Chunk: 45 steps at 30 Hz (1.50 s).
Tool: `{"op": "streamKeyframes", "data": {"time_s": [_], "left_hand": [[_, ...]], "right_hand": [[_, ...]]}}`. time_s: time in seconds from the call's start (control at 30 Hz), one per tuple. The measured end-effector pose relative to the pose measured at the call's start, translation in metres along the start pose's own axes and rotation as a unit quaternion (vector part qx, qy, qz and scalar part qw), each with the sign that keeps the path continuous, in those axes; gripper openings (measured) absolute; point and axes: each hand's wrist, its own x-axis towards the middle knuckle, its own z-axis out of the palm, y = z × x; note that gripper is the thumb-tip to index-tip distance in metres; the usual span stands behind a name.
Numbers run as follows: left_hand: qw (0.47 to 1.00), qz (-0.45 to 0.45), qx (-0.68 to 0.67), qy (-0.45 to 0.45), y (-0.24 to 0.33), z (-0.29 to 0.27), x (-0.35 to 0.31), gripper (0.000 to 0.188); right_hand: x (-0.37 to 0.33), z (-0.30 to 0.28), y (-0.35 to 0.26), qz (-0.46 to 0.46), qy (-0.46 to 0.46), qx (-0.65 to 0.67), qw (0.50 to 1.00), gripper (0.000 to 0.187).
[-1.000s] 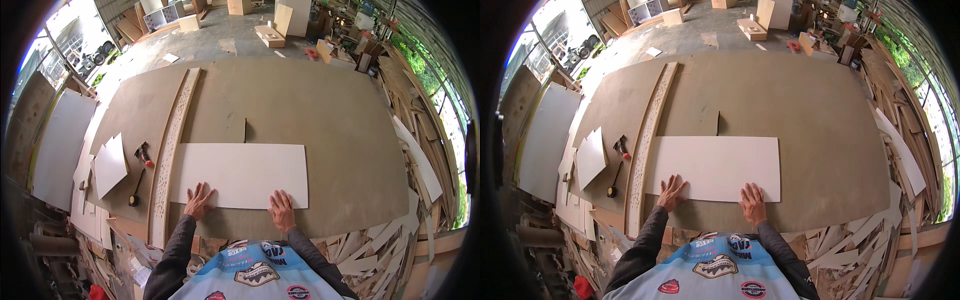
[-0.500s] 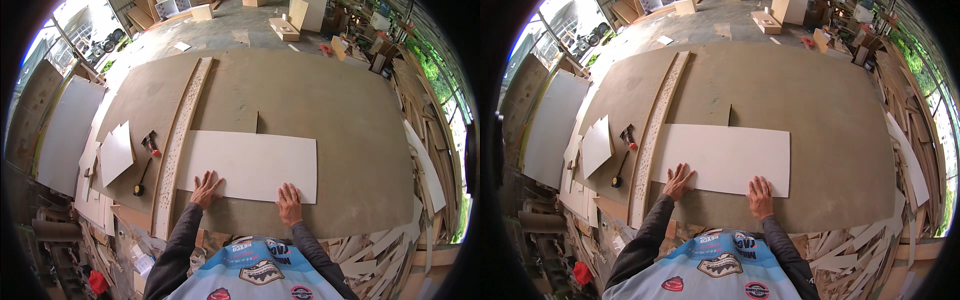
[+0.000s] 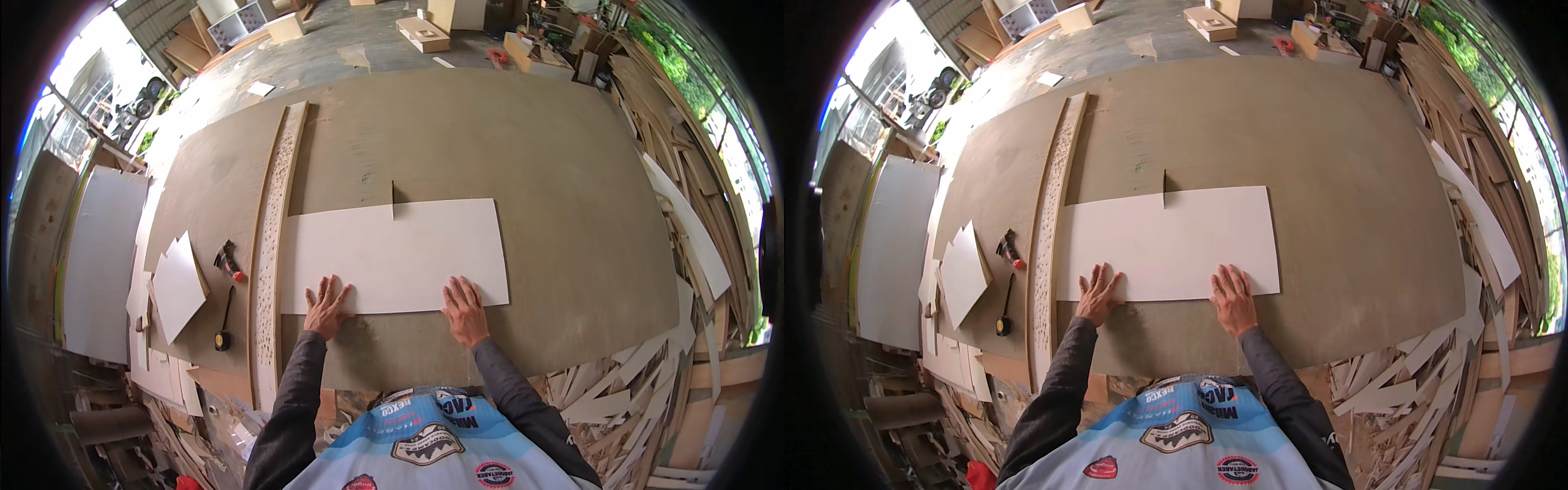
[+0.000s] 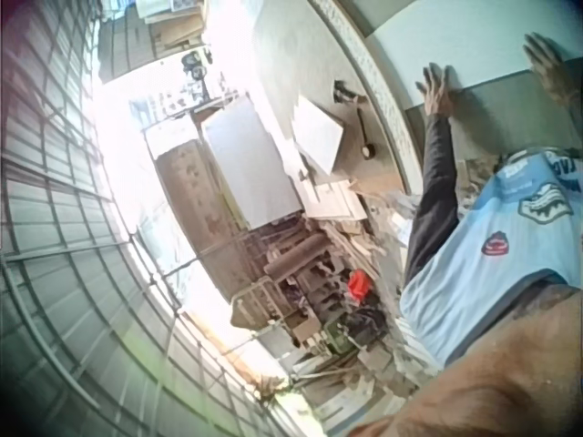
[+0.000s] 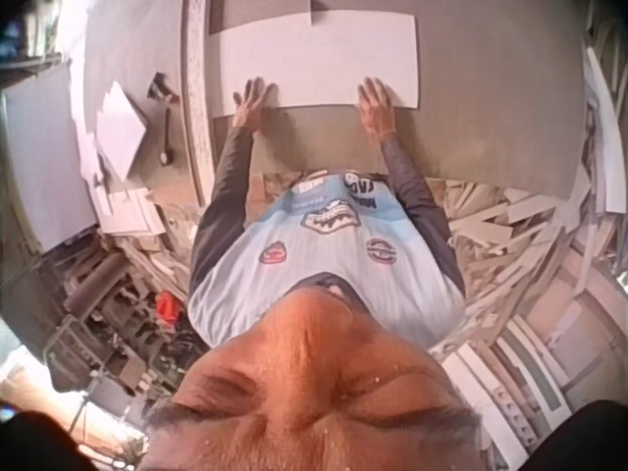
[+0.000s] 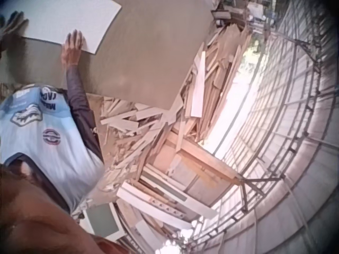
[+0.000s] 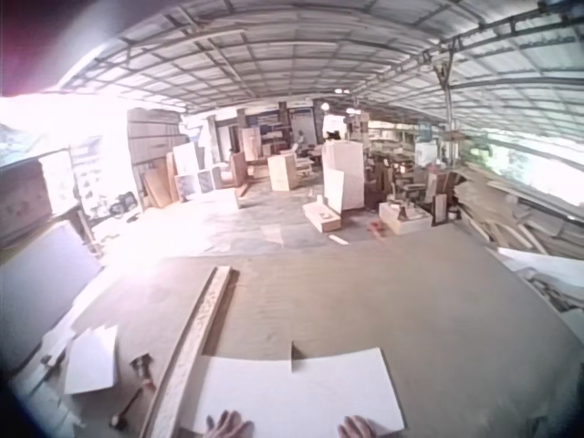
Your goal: The person measures a white panel with a tape measure, marks it with a pencil, and uses a hammer to nail a wooden board onto a large wooden sheet.
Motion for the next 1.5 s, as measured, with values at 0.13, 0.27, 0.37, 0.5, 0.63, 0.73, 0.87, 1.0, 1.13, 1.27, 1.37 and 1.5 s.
{"op": "streamKeyframes", "data": {"time_s": [0.13, 0.27, 0.37, 0.5, 0.63, 0.73, 0.87, 1.0, 1.13, 1.27, 1.37, 1.5], "left_hand": [[1.000, -0.006, 0.006, -0.002, -0.003, -0.002, 0.014, 0.079], [1.000, -0.004, 0.006, -0.002, -0.007, -0.005, 0.030, 0.080], [1.000, 0.000, 0.008, -0.002, -0.011, -0.005, 0.044, 0.081], [1.000, -0.005, 0.014, -0.008, -0.015, -0.009, 0.061, 0.081], [1.000, -0.006, 0.015, -0.011, -0.020, -0.012, 0.079, 0.080], [1.000, -0.004, 0.019, -0.010, -0.024, -0.014, 0.092, 0.080], [1.000, -0.004, 0.018, -0.011, -0.030, -0.016, 0.114, 0.079], [1.000, -0.014, 0.013, -0.017, -0.037, -0.019, 0.134, 0.079], [1.000, -0.013, 0.015, -0.018, -0.044, -0.020, 0.153, 0.080], [1.000, -0.008, 0.010, -0.017, -0.047, -0.025, 0.171, 0.080], [1.000, -0.013, 0.006, -0.019, -0.049, -0.030, 0.183, 0.080], [1.000, -0.015, 0.004, -0.021, -0.050, -0.038, 0.200, 0.079]], "right_hand": [[0.013, 0.002, 0.005, 0.003, 0.005, 0.002, 1.000, 0.053], [0.028, 0.004, 0.011, 0.006, 0.009, -0.006, 1.000, 0.053], [0.040, 0.002, 0.014, 0.012, 0.011, -0.006, 1.000, 0.052], [0.057, 0.003, 0.021, 0.013, 0.008, -0.015, 1.000, 0.051], [0.073, 0.005, 0.027, 0.018, 0.004, -0.014, 1.000, 0.051], [0.086, 0.008, 0.033, 0.023, 0.012, -0.004, 1.000, 0.051], [0.105, 0.011, 0.042, 0.018, 0.037, 0.008, 0.999, 0.051], [0.126, 0.010, 0.049, 0.023, 0.019, 0.005, 1.000, 0.051], [0.144, 0.012, 0.055, 0.029, 0.022, -0.003, 0.999, 0.050], [0.161, 0.013, 0.063, 0.023, 0.032, -0.013, 0.999, 0.050], [0.174, 0.015, 0.068, 0.020, 0.038, -0.012, 0.999, 0.050], [0.190, 0.016, 0.075, 0.022, 0.043, -0.011, 0.999, 0.050]]}}
